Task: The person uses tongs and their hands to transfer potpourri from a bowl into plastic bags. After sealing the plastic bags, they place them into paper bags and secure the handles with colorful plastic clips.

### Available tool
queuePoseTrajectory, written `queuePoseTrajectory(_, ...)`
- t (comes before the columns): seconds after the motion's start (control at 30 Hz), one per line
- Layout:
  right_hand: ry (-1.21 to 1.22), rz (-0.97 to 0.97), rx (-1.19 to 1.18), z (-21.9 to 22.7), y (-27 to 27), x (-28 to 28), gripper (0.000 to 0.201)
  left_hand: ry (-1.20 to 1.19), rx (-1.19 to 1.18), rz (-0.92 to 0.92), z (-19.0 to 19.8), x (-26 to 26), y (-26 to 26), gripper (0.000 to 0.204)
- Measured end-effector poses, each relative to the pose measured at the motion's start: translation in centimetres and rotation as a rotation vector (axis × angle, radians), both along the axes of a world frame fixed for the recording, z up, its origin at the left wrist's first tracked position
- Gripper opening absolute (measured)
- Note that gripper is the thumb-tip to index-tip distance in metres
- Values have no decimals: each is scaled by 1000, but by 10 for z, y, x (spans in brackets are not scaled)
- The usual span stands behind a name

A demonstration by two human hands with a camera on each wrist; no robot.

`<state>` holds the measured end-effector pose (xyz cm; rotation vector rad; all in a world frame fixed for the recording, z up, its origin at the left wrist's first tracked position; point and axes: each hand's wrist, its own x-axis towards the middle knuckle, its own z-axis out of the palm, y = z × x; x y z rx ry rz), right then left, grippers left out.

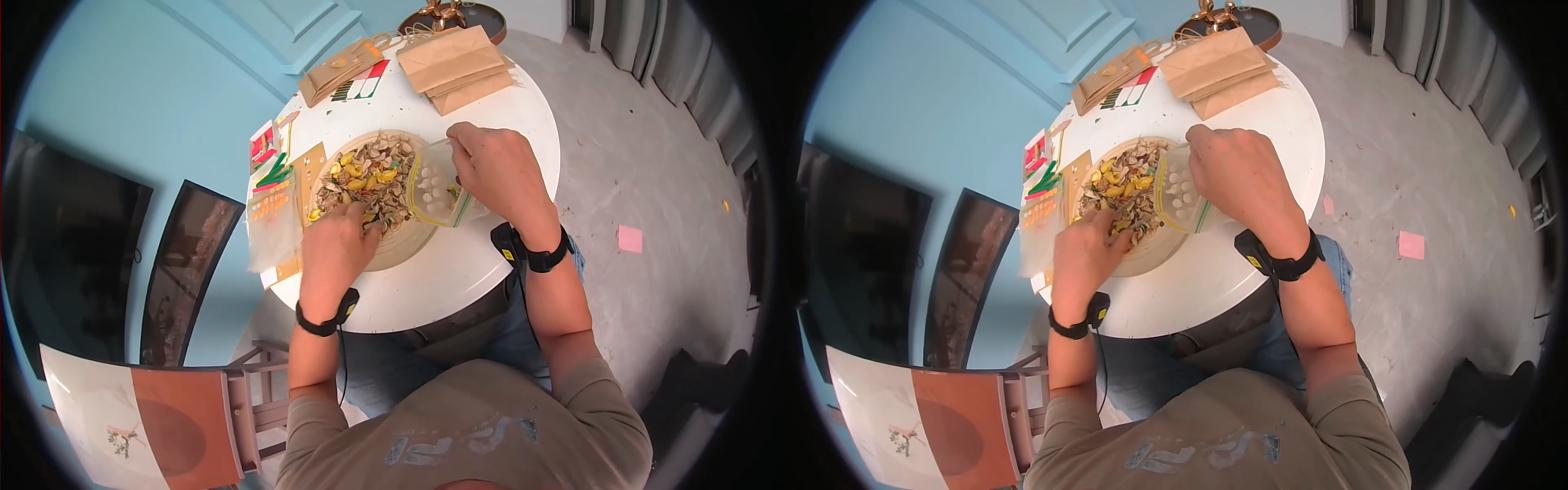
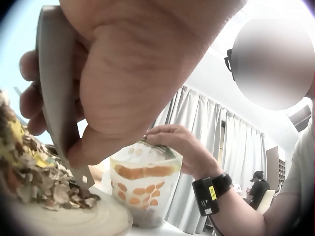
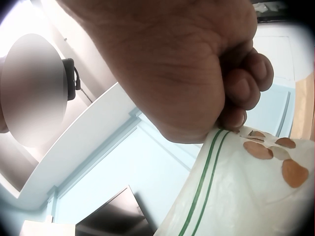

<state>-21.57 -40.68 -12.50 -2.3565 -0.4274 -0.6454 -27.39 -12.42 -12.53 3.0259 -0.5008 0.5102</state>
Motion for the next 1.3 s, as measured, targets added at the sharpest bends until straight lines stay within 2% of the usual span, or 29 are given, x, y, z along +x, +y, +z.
queuePoseTrajectory(0.13,-64,17,43,0,5,-1,12,44,53,42,-21,13,-12,33)
queuePoseTrajectory(0.23,-63,21,57,-1,7,0,12,11,124,155,-32,27,-8,29)
queuePoseTrajectory(0.33,-71,22,56,-2,6,1,11,45,148,187,-27,28,-9,25)
queuePoseTrajectory(0.43,-78,21,50,-3,6,2,11,66,101,211,-29,28,-7,33)
queuePoseTrajectory(0.93,1,31,95,1,4,-2,16,75,100,106,-33,28,6,25)
queuePoseTrajectory(1.3,-24,23,84,-1,4,0,17,-76,23,103,32,-16,4,17)
